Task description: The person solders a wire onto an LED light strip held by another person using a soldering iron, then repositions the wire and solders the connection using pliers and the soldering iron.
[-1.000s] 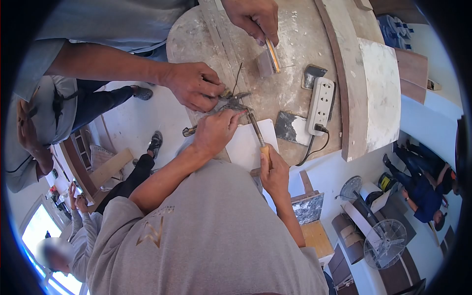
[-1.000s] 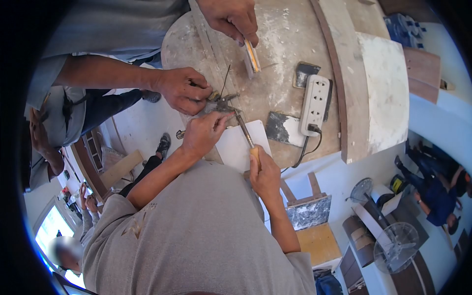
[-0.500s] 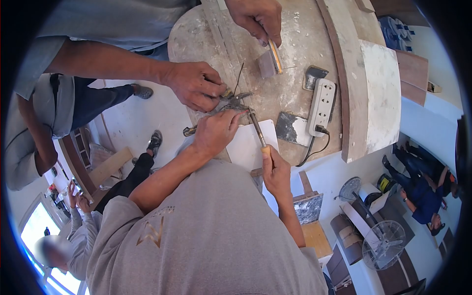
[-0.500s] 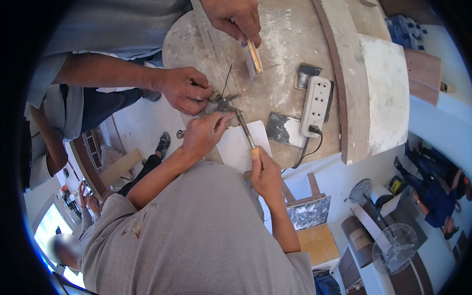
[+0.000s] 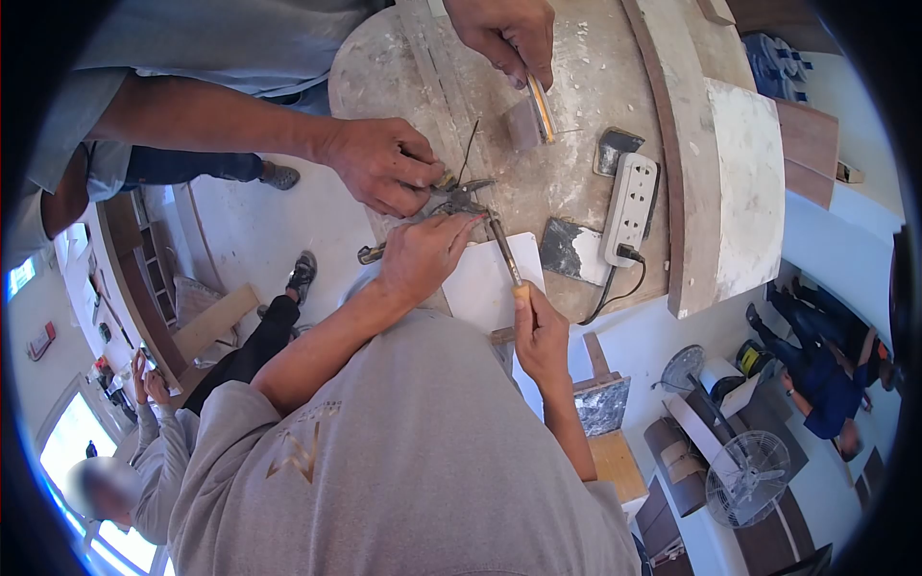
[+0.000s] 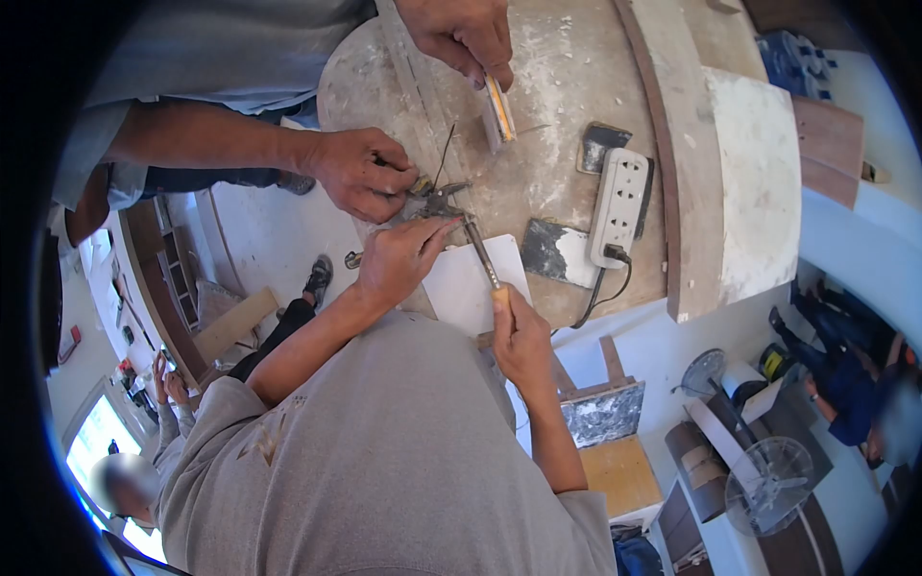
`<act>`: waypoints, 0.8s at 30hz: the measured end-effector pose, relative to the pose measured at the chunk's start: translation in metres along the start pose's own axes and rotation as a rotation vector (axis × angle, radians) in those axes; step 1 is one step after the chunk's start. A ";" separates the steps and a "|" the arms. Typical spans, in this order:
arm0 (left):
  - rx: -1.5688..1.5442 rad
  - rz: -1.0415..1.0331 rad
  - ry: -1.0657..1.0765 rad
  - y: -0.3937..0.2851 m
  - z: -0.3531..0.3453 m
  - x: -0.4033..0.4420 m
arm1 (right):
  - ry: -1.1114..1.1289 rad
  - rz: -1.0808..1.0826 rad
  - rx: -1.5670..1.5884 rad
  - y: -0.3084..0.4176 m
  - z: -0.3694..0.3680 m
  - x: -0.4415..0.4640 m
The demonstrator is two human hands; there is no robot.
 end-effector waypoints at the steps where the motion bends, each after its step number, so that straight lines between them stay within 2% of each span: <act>1: 0.003 0.002 0.003 0.001 0.000 0.000 | -0.002 0.004 -0.006 0.001 0.000 0.000; 7: 0.047 0.018 0.051 0.001 -0.002 0.001 | -0.026 0.041 -0.072 -0.004 -0.002 -0.003; 13: 0.034 0.047 0.041 0.000 -0.001 0.001 | -0.115 0.224 -0.142 -0.002 -0.003 -0.004; 19: 0.001 0.052 0.031 0.003 -0.002 0.000 | -0.072 0.152 -0.167 -0.002 -0.004 -0.004; 24: -0.015 0.036 -0.002 0.003 0.000 0.000 | -0.119 0.137 -0.117 -0.008 -0.005 -0.006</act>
Point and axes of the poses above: each hand's wrist, its own x-axis towards the middle knuckle, its own z-axis out of the back of the hand, y = z × x, the point moved 6 cm from there along x, towards the middle knuckle, and after that the axes turned 11 degrees about z, right-handed, at the moved point
